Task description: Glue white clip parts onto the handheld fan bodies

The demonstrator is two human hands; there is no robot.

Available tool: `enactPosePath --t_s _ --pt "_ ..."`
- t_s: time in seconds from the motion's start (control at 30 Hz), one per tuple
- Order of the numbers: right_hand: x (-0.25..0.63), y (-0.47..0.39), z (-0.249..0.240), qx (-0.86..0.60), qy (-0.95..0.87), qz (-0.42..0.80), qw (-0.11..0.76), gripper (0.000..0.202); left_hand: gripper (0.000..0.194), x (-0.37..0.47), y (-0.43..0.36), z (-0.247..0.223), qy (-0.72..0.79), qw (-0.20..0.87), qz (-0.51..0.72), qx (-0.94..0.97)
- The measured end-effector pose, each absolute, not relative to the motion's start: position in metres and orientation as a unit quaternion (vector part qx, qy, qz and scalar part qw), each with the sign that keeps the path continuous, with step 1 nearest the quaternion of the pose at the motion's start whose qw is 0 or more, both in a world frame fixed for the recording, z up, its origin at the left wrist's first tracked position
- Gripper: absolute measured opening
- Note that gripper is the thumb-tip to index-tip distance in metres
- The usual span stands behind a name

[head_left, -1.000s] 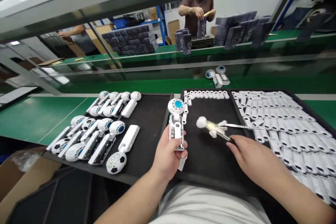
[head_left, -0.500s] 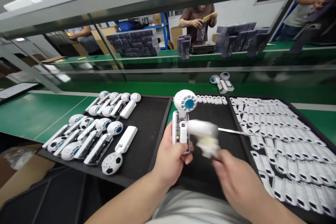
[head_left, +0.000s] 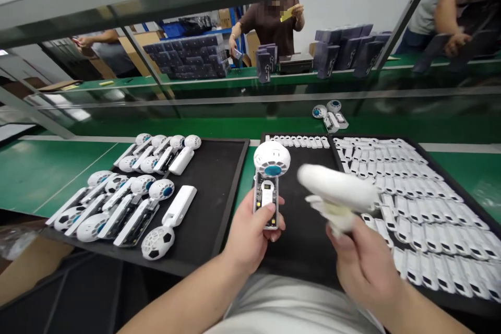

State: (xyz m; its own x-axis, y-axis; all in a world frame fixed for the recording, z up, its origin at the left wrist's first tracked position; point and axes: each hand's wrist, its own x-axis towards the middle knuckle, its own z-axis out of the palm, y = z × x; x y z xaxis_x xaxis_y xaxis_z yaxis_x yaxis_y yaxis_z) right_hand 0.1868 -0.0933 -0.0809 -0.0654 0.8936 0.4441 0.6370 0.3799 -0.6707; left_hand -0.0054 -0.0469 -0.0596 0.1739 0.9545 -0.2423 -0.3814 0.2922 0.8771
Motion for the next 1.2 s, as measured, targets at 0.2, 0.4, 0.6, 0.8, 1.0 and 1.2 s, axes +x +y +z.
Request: enactPosePath --t_s 0.2,0.4,0.6,0.8,1.0,1.2 --pt "0.192 -0.046 -0.055 -0.636 -0.715 0.088 0.276 0.025 0.037 -0.006 -0.060 -0.063 0.380 0.744 0.381 0.396" --pt "0.195 -0.076 -0.068 -0.558 -0.740 0.097 0.362 0.022 0.028 -0.008 -0.057 -0.060 0.442 0.696 0.452 0.341" --pt "0.195 -0.102 -0.082 -0.528 -0.766 0.122 0.345 0.020 0.030 -0.005 -0.051 -0.059 0.456 0.677 0.472 0.333" --pt "0.185 -0.098 -0.091 -0.566 -0.747 0.123 0.326 0.022 0.032 -0.001 -0.056 -0.053 0.454 0.677 0.466 0.344" --pt "0.174 -0.095 -0.101 -0.537 -0.777 0.158 0.287 0.025 0.033 -0.005 -0.055 -0.066 0.440 0.681 0.487 0.323" --pt "0.196 -0.109 -0.096 -0.537 -0.728 0.209 0.371 0.026 0.027 -0.011 -0.054 -0.059 0.426 0.673 0.502 0.339"
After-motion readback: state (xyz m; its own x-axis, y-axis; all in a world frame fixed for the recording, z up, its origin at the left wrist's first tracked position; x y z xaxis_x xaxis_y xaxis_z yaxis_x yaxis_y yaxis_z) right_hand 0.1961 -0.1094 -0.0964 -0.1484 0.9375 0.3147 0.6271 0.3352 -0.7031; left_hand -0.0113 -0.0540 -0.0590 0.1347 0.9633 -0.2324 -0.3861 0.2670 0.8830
